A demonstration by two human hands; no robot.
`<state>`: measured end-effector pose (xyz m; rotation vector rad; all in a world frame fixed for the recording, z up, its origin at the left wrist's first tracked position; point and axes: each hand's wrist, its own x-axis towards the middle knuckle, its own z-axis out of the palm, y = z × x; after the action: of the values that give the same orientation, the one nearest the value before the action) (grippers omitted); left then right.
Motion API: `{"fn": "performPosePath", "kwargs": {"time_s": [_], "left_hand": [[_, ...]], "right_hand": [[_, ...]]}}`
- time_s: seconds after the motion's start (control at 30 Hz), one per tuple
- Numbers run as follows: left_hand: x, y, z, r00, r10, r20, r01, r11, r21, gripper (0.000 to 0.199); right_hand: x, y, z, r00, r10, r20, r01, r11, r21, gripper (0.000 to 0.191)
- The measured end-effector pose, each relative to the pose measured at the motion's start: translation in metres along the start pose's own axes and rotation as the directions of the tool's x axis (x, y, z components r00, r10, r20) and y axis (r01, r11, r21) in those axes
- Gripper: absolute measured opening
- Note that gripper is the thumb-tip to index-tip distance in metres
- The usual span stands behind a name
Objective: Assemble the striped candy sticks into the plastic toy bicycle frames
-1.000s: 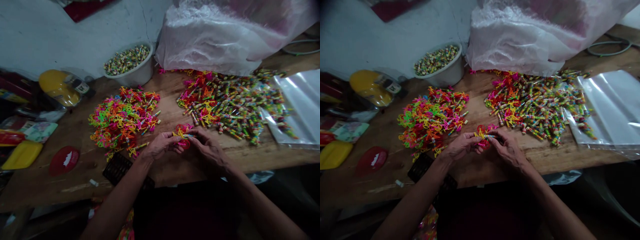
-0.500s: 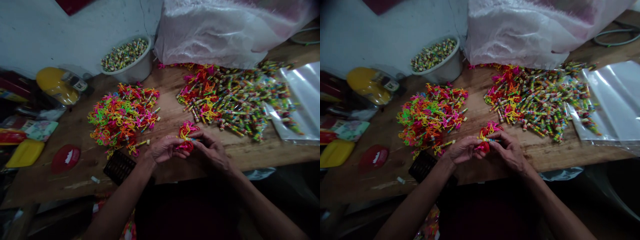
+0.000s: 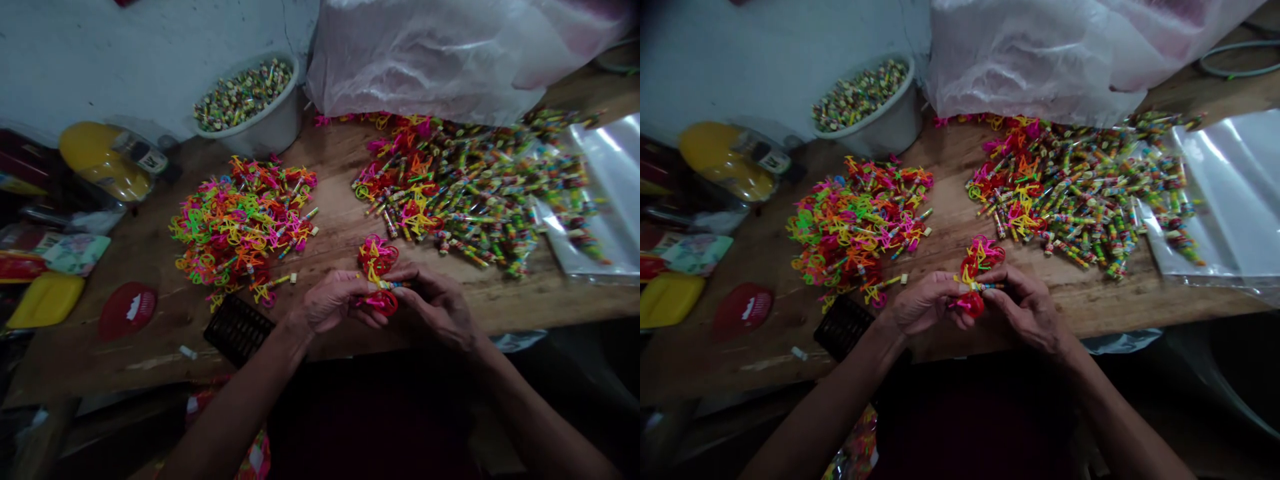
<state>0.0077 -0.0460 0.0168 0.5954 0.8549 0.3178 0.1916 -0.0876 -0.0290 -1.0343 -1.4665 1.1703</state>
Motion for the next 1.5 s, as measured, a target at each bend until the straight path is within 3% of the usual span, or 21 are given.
{"fn": "performPosePath", "kwargs": {"time_s": [0.17,0.3,0.4,0.47,0.5,0.53,0.6,0.63,0.67,0.7,0.73,0.77,0.8,0.87,0.93,1.0,1.07,1.17,1.23,1.33,1.5], "left_hand": [[0.001,-0.007,-0.003,0.998,-0.016,-0.058,0.019,0.999,0.047,0.019],[0.003,-0.014,-0.011,0.999,-0.029,-0.041,0.032,0.997,0.077,0.019],[-0.003,-0.010,-0.023,0.997,0.019,-0.072,-0.009,0.991,0.135,0.022],[-0.013,0.002,-0.036,0.971,0.113,-0.209,-0.057,0.965,0.256,0.024],[-0.020,0.012,-0.044,0.932,0.184,-0.313,-0.066,0.933,0.354,0.025],[-0.029,0.023,-0.053,0.865,0.274,-0.420,-0.050,0.881,0.470,0.026],[-0.046,0.045,-0.069,0.642,0.514,-0.570,0.068,0.702,0.709,0.029],[-0.054,0.055,-0.075,0.492,0.658,-0.570,0.169,0.571,0.804,0.032],[-0.058,0.061,-0.077,0.343,0.789,-0.510,0.277,0.434,0.857,0.037],[-0.060,0.065,-0.075,0.220,0.888,-0.403,0.374,0.304,0.876,0.043],[-0.057,0.064,-0.070,0.146,0.948,-0.282,0.438,0.193,0.878,0.048],[-0.050,0.060,-0.061,0.126,0.974,-0.188,0.458,0.111,0.882,0.050],[-0.038,0.053,-0.049,0.161,0.979,-0.127,0.433,0.046,0.900,0.048],[-0.007,0.034,-0.025,0.346,0.928,-0.136,0.310,0.023,0.950,0.041],[0.026,0.016,-0.007,0.564,0.815,-0.129,0.169,0.039,0.985,0.044],[0.052,0.006,-0.001,0.646,0.752,-0.130,0.085,0.099,0.991,0.037],[0.065,0.004,-0.006,0.652,0.738,-0.173,0.035,0.199,0.979,0.027],[0.067,0.009,-0.020,0.638,0.716,-0.284,-0.034,0.395,0.918,0.021],[0.063,0.011,-0.027,0.605,0.724,-0.331,-0.100,0.481,0.871,0.023],[0.060,0.010,-0.031,0.560,0.763,-0.324,-0.194,0.501,0.844,0.027],[0.062,0.004,-0.035,0.636,0.712,-0.299,-0.262,0.563,0.784,0.031]], "right_hand": [[0.007,-0.013,-0.015,0.972,-0.092,0.218,0.161,0.933,-0.323,0.015],[0.015,-0.025,-0.012,0.945,-0.045,0.323,0.179,0.899,-0.401,0.014],[0.015,-0.022,0.009,0.966,-0.056,0.251,0.144,0.925,-0.351,0.016],[0.014,-0.013,0.022,0.993,-0.046,0.113,0.078,0.953,-0.294,0.027],[0.013,-0.008,0.026,0.999,-0.036,0.038,0.046,0.954,-0.295,0.034],[0.012,-0.002,0.026,0.998,-0.039,-0.039,0.024,0.945,-0.325,0.040],[0.011,0.008,0.021,0.983,-0.082,-0.166,-0.002,0.892,-0.452,0.037],[0.011,0.012,0.016,0.972,-0.108,-0.208,-0.016,0.854,-0.521,0.032],[0.012,0.015,0.012,0.966,-0.121,-0.230,-0.037,0.812,-0.583,0.028],[0.014,0.018,0.008,0.965,-0.116,-0.236,-0.063,0.768,-0.637,0.026],[0.017,0.019,0.005,0.969,-0.096,-0.230,-0.090,0.725,-0.683,0.027],[0.019,0.020,0.005,0.973,-0.068,-0.220,-0.117,0.679,-0.725,0.028],[0.022,0.021,0.006,0.976,-0.040,-0.213,-0.141,0.630,-0.764,0.030],[0.027,0.023,0.009,0.977,0.009,-0.211,-0.180,0.557,-0.810,0.031],[0.029,0.025,0.012,0.974,0.043,-0.220,-0.206,0.559,-0.803,0.029],[0.030,0.026,0.010,0.973,0.054,-0.224,-0.211,0.600,-0.772,0.024],[0.030,0.025,0.006,0.976,0.048,-0.214,-0.195,0.640,-0.744,0.020],[0.031,0.020,0.003,0.979,0.046,-0.201,-0.174,0.708,-0.685,0.016],[0.034,0.017,0.006,0.980,0.043,-0.196,-0.159,0.761,-0.629,0.017],[0.038,0.012,0.014,0.984,0.011,-0.177,-0.110,0.822,-0.559,0.019],[0.040,0.010,0.017,0.947,-0.092,-0.309,-0.105,0.819,-0.564,0.018]]}}
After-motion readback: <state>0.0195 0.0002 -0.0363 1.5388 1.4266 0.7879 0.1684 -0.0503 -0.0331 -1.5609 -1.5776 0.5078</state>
